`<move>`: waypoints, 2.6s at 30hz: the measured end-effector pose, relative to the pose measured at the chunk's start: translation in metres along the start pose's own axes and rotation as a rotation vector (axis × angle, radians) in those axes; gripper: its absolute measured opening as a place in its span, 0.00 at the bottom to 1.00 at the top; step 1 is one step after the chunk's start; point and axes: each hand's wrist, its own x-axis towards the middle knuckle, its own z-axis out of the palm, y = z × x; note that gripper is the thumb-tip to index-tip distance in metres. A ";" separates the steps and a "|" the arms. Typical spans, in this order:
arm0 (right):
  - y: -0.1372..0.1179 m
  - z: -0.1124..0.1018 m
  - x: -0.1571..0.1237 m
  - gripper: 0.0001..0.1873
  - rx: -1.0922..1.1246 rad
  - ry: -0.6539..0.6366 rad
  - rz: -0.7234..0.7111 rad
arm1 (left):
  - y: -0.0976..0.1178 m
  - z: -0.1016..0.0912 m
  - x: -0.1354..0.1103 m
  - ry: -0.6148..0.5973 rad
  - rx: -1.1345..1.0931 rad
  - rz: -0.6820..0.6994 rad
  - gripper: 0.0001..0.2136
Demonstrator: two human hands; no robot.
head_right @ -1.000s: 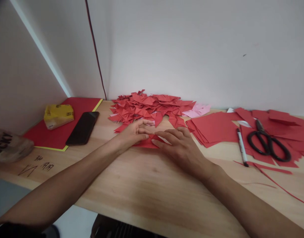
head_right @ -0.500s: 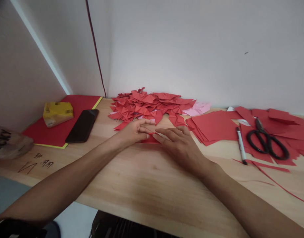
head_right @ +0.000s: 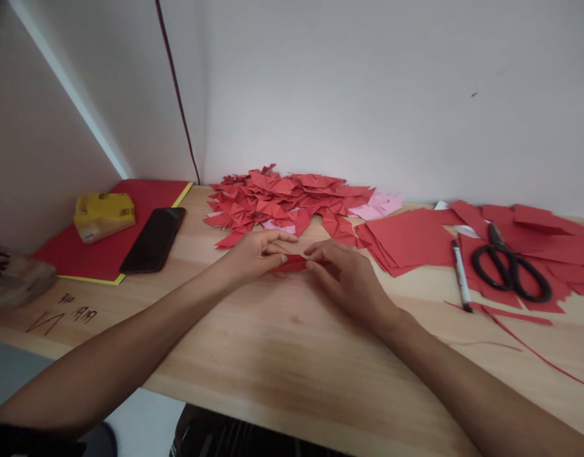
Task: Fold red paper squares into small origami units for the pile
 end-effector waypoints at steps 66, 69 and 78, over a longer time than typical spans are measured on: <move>-0.006 -0.012 0.000 0.09 0.078 -0.193 0.189 | 0.019 0.016 -0.016 0.082 0.072 0.079 0.13; -0.007 -0.016 0.000 0.11 0.099 -0.277 0.253 | 0.021 0.017 -0.017 0.076 0.076 0.089 0.13; -0.019 -0.024 -0.001 0.14 0.001 -0.420 0.260 | 0.022 0.021 -0.021 -0.032 0.143 0.038 0.10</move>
